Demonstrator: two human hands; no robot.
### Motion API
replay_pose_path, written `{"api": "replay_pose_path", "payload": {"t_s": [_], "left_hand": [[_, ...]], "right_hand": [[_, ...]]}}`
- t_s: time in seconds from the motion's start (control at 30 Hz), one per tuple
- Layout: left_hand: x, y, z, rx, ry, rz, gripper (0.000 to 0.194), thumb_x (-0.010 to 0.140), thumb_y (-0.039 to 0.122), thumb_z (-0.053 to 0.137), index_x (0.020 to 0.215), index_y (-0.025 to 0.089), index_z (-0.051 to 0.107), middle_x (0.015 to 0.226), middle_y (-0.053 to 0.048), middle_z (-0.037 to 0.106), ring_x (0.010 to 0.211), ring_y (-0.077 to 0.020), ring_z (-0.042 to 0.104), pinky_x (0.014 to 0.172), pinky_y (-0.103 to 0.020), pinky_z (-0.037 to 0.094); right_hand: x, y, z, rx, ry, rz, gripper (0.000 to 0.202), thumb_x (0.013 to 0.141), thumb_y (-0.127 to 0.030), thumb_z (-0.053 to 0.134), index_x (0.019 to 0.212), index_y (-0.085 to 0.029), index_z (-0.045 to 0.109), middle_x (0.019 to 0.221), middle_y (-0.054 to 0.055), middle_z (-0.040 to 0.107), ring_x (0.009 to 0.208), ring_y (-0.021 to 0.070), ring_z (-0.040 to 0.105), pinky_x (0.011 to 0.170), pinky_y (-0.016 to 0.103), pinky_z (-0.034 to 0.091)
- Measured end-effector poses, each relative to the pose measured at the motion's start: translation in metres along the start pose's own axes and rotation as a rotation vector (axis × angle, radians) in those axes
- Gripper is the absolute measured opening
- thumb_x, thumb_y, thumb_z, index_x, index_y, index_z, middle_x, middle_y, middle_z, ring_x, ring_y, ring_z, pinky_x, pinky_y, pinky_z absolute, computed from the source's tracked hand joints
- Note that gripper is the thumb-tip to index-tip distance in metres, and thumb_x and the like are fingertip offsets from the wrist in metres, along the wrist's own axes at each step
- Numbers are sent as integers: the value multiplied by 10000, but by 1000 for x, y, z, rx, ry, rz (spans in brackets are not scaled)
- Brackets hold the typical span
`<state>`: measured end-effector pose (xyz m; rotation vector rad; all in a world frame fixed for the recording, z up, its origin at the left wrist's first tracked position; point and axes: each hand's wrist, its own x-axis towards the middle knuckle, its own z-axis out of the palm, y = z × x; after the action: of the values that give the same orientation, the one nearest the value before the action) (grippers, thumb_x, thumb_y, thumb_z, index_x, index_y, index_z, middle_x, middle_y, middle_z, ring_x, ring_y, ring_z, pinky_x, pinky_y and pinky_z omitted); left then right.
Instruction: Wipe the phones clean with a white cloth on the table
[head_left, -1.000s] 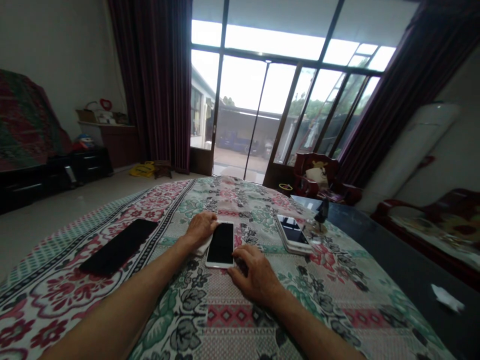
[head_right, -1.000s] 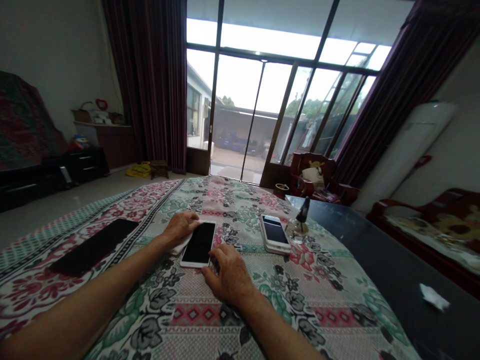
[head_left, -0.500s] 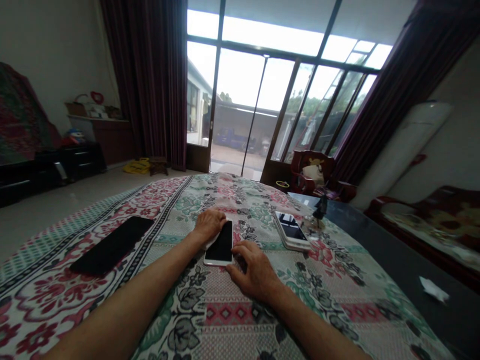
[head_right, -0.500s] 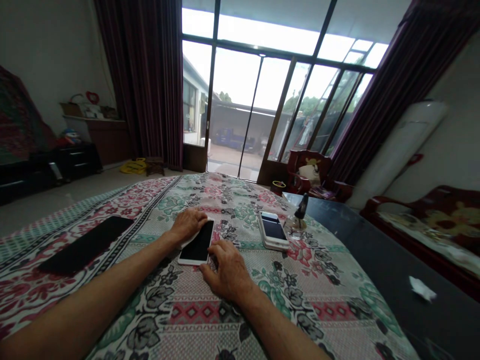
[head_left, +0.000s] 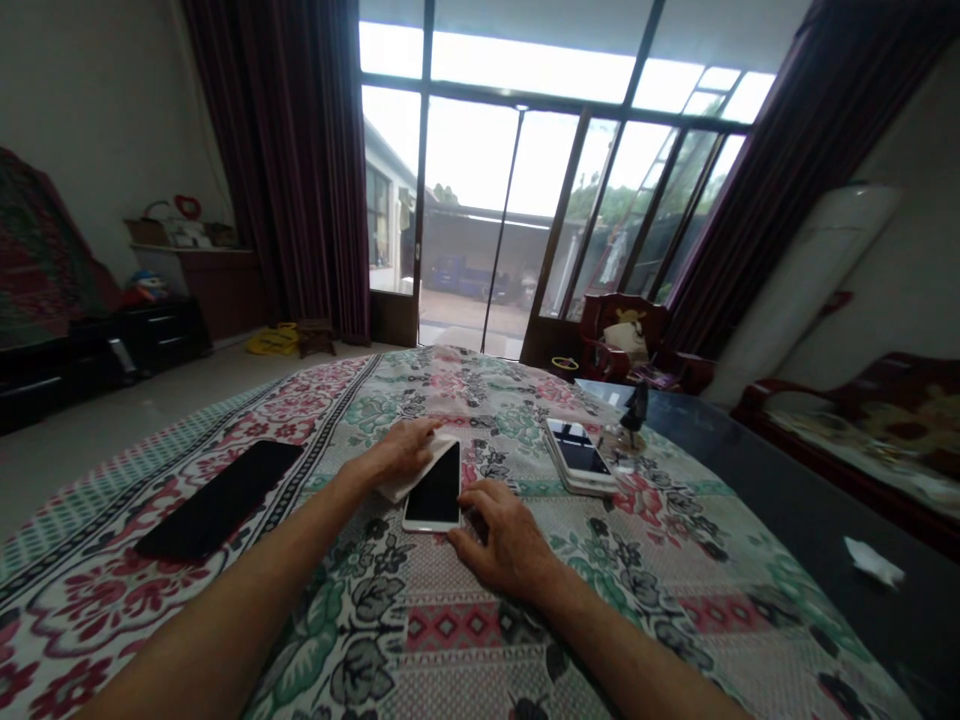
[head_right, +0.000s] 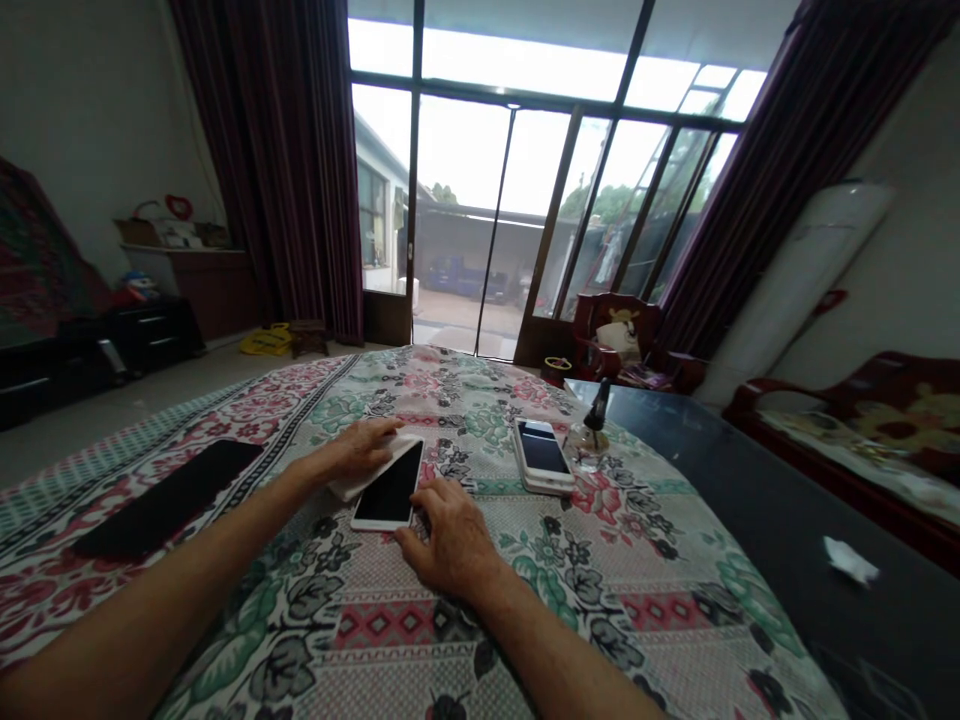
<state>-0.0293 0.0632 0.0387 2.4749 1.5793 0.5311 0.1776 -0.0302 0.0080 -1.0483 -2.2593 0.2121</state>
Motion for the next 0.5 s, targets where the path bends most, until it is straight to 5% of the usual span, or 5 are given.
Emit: {"api": "replay_pose_path", "payload": {"t_s": [0.2, 0.33, 0.5], "left_hand": [[5, 0, 19, 13, 283, -118, 181, 794, 160, 539, 920, 172, 669, 942, -61, 684, 881, -185, 627, 825, -253, 460], [4, 1, 7, 106, 90, 39, 197, 806, 168, 507, 801, 183, 703, 949, -62, 689, 901, -186, 627, 862, -265, 453], [3, -9, -7, 94, -98, 194, 376, 698, 128, 562, 1036, 220, 698, 1177, -29, 648, 1051, -205, 596, 925, -269, 446]], "right_hand": [[0, -1, -1, -12, -6, 5, 236, 787, -261, 632, 1004, -177, 593, 1046, 81, 592, 997, 213, 522, 901, 360, 429], [0, 0, 0, -5, -5, 1, 258, 787, -267, 634, 1025, -173, 595, 1074, 90, 589, 1011, 221, 520, 913, 373, 429], [0, 0, 0, 3, 5, 2, 259, 781, -265, 639, 1016, -165, 596, 1082, 98, 591, 1016, 223, 522, 911, 378, 435]]}}
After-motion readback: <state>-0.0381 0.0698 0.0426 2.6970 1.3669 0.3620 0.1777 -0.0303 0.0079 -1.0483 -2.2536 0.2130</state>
